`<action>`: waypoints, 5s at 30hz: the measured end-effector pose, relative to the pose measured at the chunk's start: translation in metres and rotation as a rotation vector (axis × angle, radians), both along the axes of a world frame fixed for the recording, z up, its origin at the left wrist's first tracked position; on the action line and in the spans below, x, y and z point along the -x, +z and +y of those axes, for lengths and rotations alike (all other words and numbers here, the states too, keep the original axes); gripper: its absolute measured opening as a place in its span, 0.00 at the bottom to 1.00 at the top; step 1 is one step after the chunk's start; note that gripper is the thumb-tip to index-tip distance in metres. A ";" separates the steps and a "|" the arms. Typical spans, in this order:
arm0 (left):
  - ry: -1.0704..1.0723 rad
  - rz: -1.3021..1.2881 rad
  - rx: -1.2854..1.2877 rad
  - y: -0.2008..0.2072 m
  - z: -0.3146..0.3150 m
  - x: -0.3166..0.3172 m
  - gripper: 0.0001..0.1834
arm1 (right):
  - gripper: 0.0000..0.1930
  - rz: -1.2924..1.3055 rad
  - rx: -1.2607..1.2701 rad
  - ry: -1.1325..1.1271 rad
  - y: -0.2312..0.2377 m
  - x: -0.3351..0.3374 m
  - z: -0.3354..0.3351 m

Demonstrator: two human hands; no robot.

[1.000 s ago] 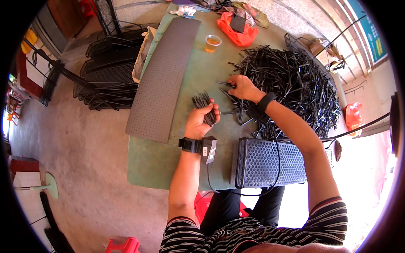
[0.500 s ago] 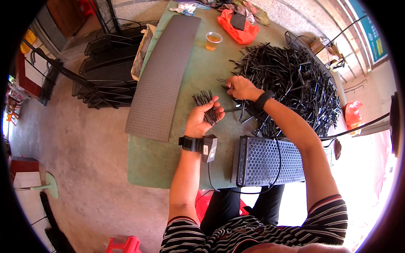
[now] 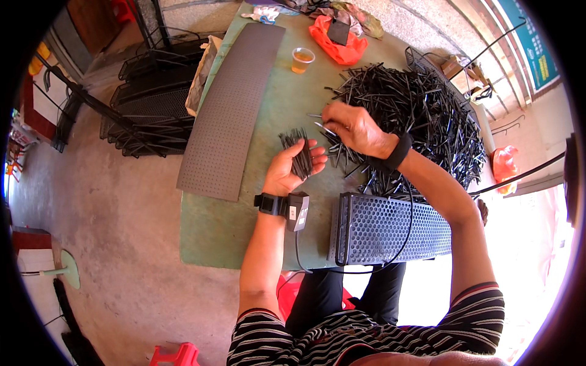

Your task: The person picks up a mesh grille and a solid backing plate from a table, aligns them, and سپس inserts multiple plastic zip ties through the edges of the mesh and plate to secure them together.

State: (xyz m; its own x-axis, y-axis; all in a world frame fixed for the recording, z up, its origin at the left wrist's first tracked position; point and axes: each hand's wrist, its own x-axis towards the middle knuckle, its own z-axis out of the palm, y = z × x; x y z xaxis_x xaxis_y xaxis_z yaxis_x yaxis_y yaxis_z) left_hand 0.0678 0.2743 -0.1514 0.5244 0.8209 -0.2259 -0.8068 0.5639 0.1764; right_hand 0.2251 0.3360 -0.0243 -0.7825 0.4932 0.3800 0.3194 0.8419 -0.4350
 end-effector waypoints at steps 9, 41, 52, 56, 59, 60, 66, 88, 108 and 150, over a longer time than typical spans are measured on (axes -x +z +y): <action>0.081 0.030 0.040 -0.009 0.000 -0.008 0.13 | 0.12 -0.137 0.354 0.142 -0.011 -0.002 -0.027; 0.124 0.087 0.142 -0.010 0.000 0.004 0.12 | 0.10 -0.238 0.225 -0.355 -0.075 -0.026 0.047; 0.028 0.134 0.042 0.004 -0.004 0.002 0.16 | 0.08 0.052 0.207 -0.232 -0.011 -0.014 0.020; 0.072 0.036 0.027 0.011 -0.005 -0.005 0.16 | 0.08 -0.187 0.011 0.198 -0.014 -0.008 -0.009; 0.088 -0.023 -0.026 -0.007 -0.001 -0.006 0.14 | 0.11 -0.222 -0.019 0.340 -0.023 -0.005 -0.019; 0.097 -0.028 -0.018 -0.011 -0.001 -0.008 0.14 | 0.12 -0.220 -0.012 0.342 -0.026 -0.005 -0.020; 0.096 0.089 0.074 -0.005 -0.003 -0.004 0.13 | 0.12 -0.127 0.071 0.198 -0.023 -0.005 -0.022; 0.039 0.168 -0.055 0.004 -0.006 -0.010 0.15 | 0.10 -0.109 0.764 -0.278 -0.048 0.005 0.023; 0.172 -0.034 0.036 -0.005 0.002 -0.012 0.14 | 0.10 -0.100 0.326 0.103 -0.005 -0.004 -0.015; 0.098 0.182 0.076 -0.008 0.001 -0.009 0.13 | 0.10 -0.723 -0.058 0.249 -0.049 -0.048 -0.015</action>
State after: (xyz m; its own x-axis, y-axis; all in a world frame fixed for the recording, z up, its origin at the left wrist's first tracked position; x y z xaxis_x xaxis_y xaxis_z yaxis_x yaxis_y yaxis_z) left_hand 0.0767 0.2757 -0.1594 0.3881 0.8429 -0.3726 -0.8172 0.5017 0.2837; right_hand 0.2729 0.3209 -0.0735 -0.9317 0.2650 -0.2485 0.3057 0.9414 -0.1424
